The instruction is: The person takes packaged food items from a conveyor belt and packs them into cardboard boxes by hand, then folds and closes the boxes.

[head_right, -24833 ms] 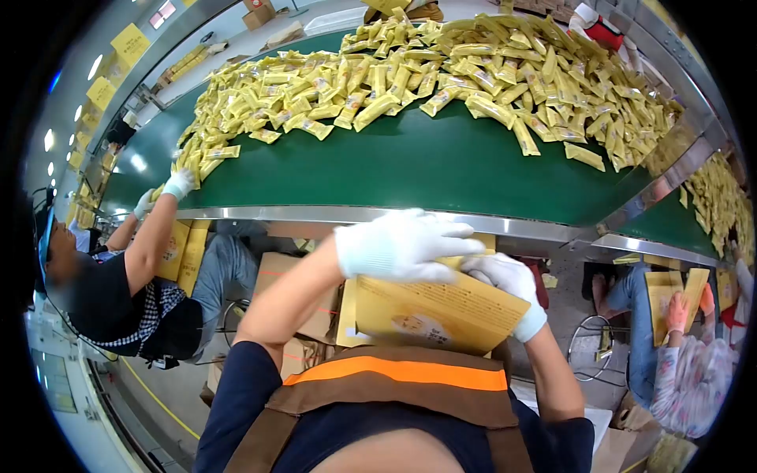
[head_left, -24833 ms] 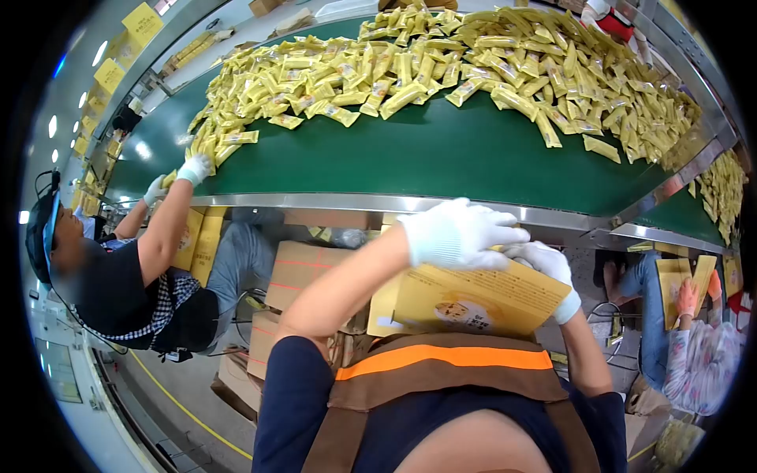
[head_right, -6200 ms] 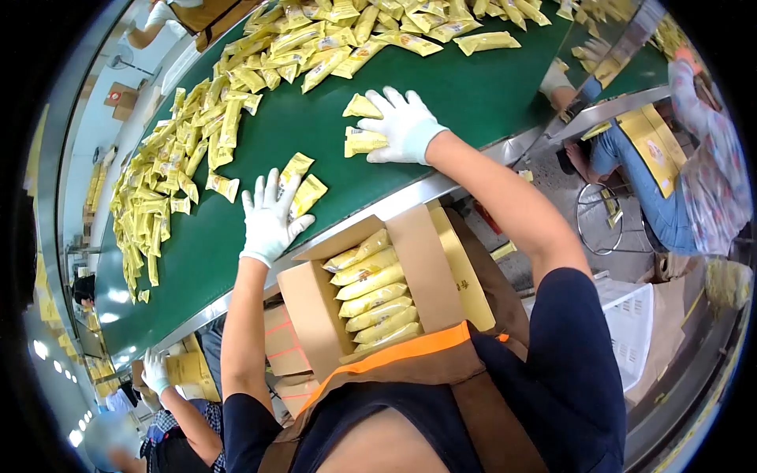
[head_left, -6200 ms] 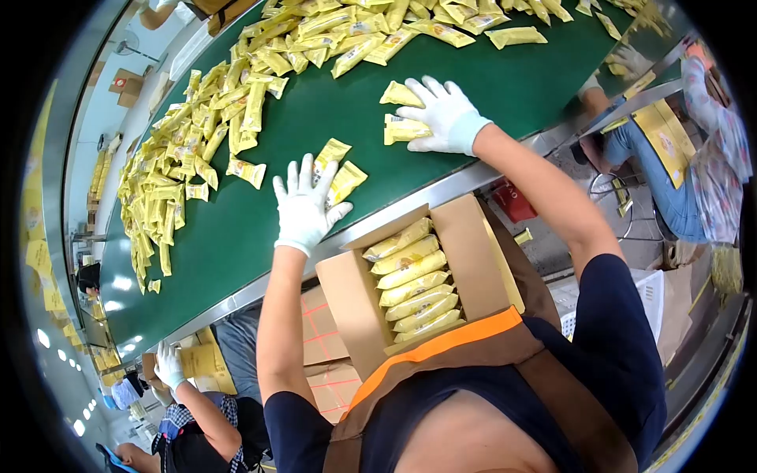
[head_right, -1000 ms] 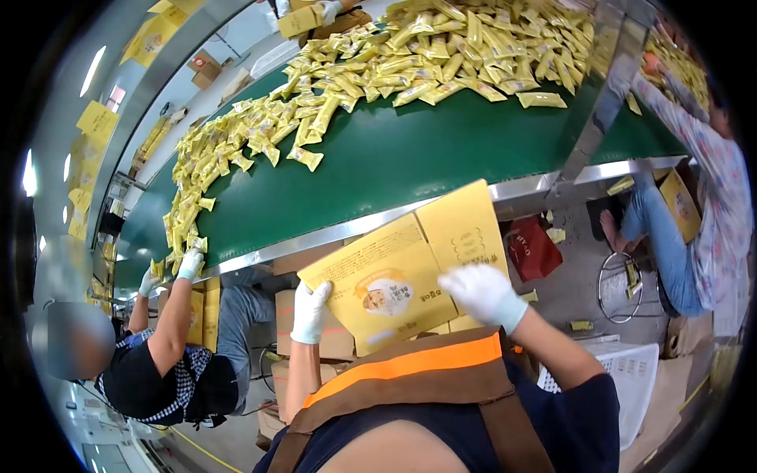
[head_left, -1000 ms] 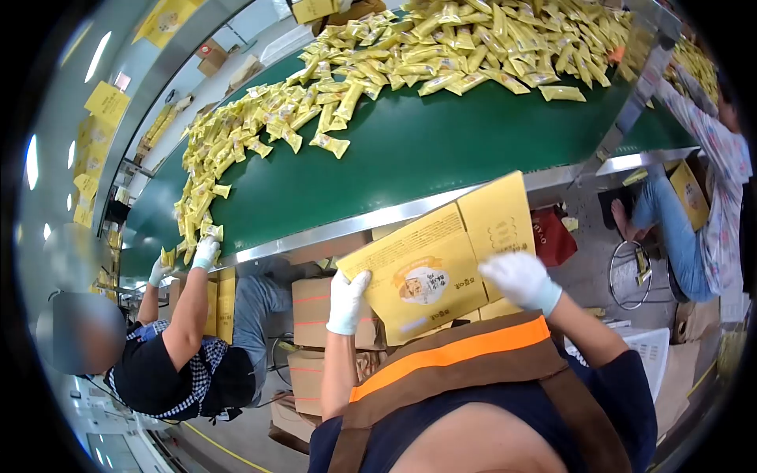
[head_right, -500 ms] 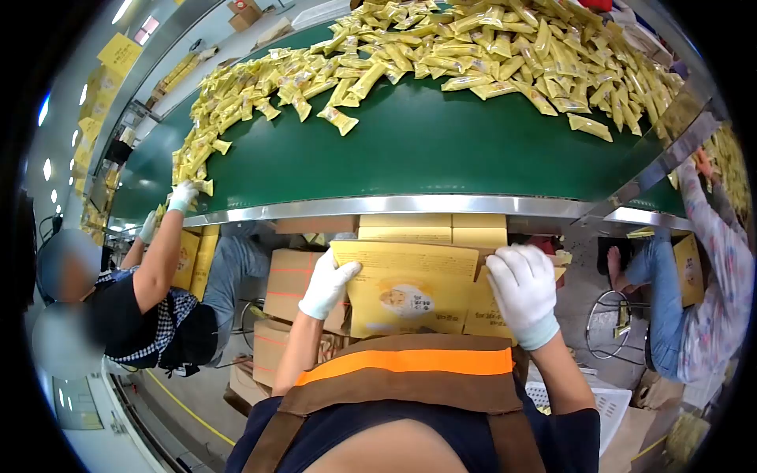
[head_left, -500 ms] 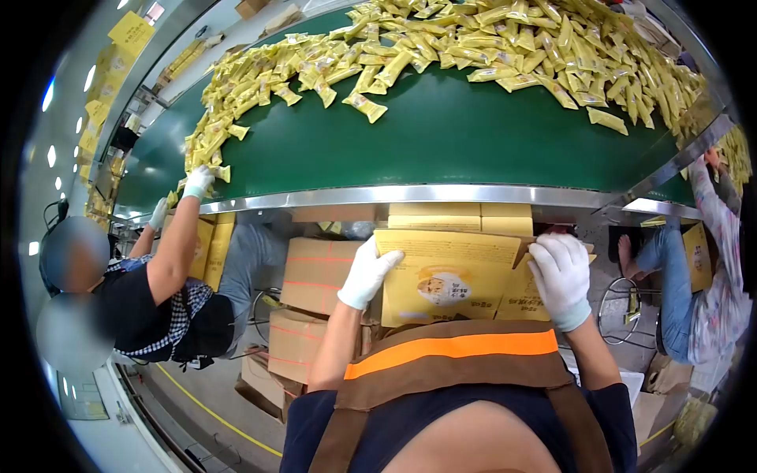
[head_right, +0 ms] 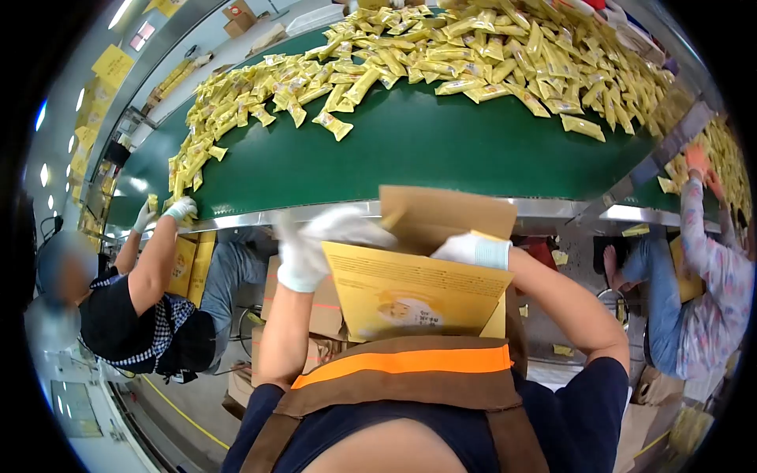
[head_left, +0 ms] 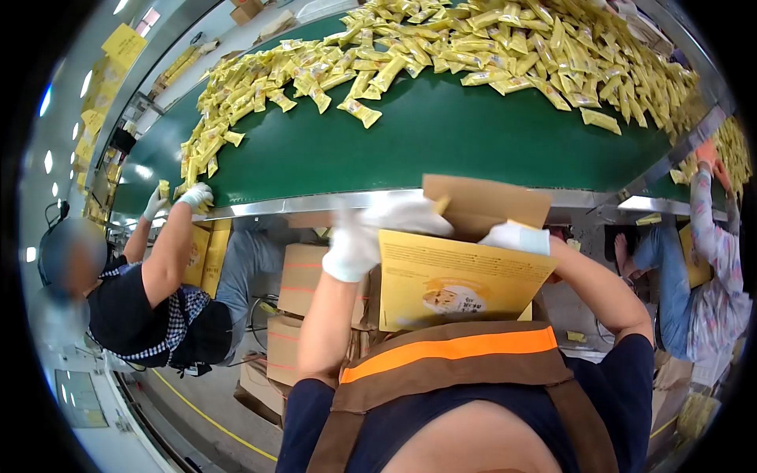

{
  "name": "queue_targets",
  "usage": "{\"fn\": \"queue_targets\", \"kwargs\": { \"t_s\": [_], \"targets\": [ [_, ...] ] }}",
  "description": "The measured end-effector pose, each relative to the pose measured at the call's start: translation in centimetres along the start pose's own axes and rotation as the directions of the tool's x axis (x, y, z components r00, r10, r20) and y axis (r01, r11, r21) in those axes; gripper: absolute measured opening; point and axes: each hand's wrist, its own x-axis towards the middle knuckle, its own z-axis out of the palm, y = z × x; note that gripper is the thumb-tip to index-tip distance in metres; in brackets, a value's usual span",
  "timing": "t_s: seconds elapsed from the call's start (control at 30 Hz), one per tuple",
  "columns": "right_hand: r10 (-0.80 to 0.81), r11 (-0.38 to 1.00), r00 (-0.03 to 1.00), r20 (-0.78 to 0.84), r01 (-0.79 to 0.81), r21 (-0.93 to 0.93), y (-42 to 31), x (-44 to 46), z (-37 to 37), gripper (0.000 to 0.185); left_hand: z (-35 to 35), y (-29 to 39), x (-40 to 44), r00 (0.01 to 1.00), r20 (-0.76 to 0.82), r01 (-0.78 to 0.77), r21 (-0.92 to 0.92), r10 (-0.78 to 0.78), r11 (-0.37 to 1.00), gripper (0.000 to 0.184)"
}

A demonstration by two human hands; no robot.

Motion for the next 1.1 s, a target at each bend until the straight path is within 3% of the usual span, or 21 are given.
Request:
{"fn": "queue_targets", "kwargs": {
  "t_s": [0.07, 0.1, 0.13, 0.17, 0.2, 0.27, 0.33, 0.37, 0.47, 0.53, 0.6, 0.63, 0.67, 0.73, 0.8, 0.87, 0.93, 1.0, 1.03, 1.07, 1.1],
  "targets": [
    [0.004, 0.987, 1.0, 0.018, -0.001, -0.161, 0.3, 0.1, 0.4, 0.016, 1.0, 0.9, 1.7, 0.977, -0.004, 0.194, 0.451, -0.215, 0.871, 0.114],
    [-0.044, 0.97, 0.999, -0.016, 0.039, -0.241, -0.4, 0.1, 0.2, 0.018, 0.2, 1.0, 1.4, 0.967, 0.079, 0.209, 0.307, -0.244, 0.929, 0.104],
    [-0.098, 0.944, 0.994, -0.05, 0.077, -0.319, -1.9, 0.4, -0.6, 0.021, 0.0, 1.3, 1.1, 0.955, 0.035, 0.261, 0.361, -0.293, 0.895, 0.098],
    [-0.16, 0.823, 0.978, -0.135, 0.056, -0.565, -3.8, 0.4, -2.3, 0.035, -0.1, 1.8, 0.9, 0.94, -0.013, 0.316, 0.416, -0.342, 0.852, 0.093],
    [-0.423, 0.703, 0.766, -0.484, -0.059, -0.709, -5.8, 0.6, -3.0, 0.032, -0.3, 2.5, 0.7, 0.919, -0.065, 0.373, 0.468, -0.389, 0.801, 0.087],
    [-0.257, 0.63, 0.649, -0.716, -0.449, -0.634, -2.5, -0.2, -1.2, 0.03, -1.0, 3.0, -0.1, 0.928, -0.025, 0.33, 0.522, -0.373, 0.787, 0.066],
    [0.018, 0.822, 0.805, -0.593, -0.349, -0.449, -2.7, -1.4, -0.4, 0.025, 0.9, 3.8, 0.9, 0.921, -0.099, 0.362, 0.579, -0.378, 0.73, 0.054],
    [0.134, 0.885, 0.864, -0.486, -0.325, -0.333, -2.8, -2.0, -0.2, 0.023, 1.5, 4.6, 1.6, 0.917, -0.11, 0.353, 0.674, -0.384, 0.649, 0.05],
    [-0.039, 0.962, 0.784, -0.619, -0.139, -0.237, -1.4, -3.0, 1.7, 0.011, 2.2, 5.7, 3.4, 0.874, -0.243, 0.408, 0.838, -0.42, 0.364, 0.056],
    [0.079, 0.955, 0.791, -0.606, -0.235, -0.182, -2.5, -2.4, 1.5, 0.011, 4.7, 5.4, 6.5, 0.889, -0.174, 0.06, 0.961, -0.423, -0.269, 0.069],
    [0.058, 0.983, 0.772, -0.633, -0.154, -0.097, -2.8, -2.8, 2.1, 0.018, 0.9, 0.4, 7.2, 0.91, -0.098, 0.03, 0.985, -0.403, -0.171, 0.074],
    [0.267, 0.963, 0.667, -0.695, -0.157, 0.219, -2.6, -3.1, 3.1, 0.02, -0.8, -1.8, 7.6, 0.921, -0.059, 0.007, 0.991, -0.385, -0.137, 0.077],
    [0.464, 0.857, 0.553, -0.692, -0.084, 0.508, -2.3, -3.5, 4.3, 0.021, -0.9, -2.5, 6.2, 0.849, -0.268, 0.234, 0.963, -0.455, -0.13, 0.083],
    [0.549, 0.826, 0.317, -0.774, -0.06, 0.561, -1.0, -5.8, 7.3, 0.028, -0.9, -0.9, 4.2, 0.867, -0.339, 0.333, 0.939, -0.366, -0.081, 0.081],
    [0.866, 0.4, 0.435, -0.245, -0.312, 0.862, 2.9, -9.5, 12.1, 0.033, -0.1, 0.6, 1.6, 0.893, -0.39, 0.401, 0.916, -0.226, 0.007, 0.065],
    [0.75, -0.269, 0.542, 0.379, -0.274, 0.923, 0.4, -9.0, 14.2, 0.038, -0.6, 0.9, -0.9, 0.941, -0.33, 0.336, 0.939, -0.078, 0.071, 0.056],
    [0.687, 0.118, 0.717, -0.116, 0.048, 0.992, -1.1, -7.5, 16.0, 0.064, 0.4, 0.8, -1.9, 0.935, -0.312, 0.293, 0.947, 0.168, 0.129, 0.056],
    [0.551, 0.236, 0.777, -0.302, 0.202, 0.95, -2.0, -6.8, 12.7, 0.067, 1.7, -0.2, -2.8, 0.867, -0.293, 0.238, 0.954, 0.404, 0.181, 0.056],
    [0.48, 0.297, 0.782, -0.397, 0.281, 0.913, -3.4, -6.5, 10.0, 0.069, 2.4, -1.3, -3.5, 0.766, -0.376, 0.018, 0.824, 0.522, 0.566, 0.059],
    [0.414, 0.372, 0.762, -0.498, 0.358, 0.857, -6.7, -6.7, 6.2, 0.069, 3.2, -2.5, -4.0, 0.652, -0.506, -0.264, 0.546, 0.564, 0.795, 0.063],
    [0.39, 0.548, 0.745, -0.541, 0.284, 0.787, -8.5, -6.9, 3.8, 0.062, 3.1, -3.7, -4.3, 0.631, -0.596, -0.358, 0.344, 0.496, 0.868, 0.06]
  ]
}}
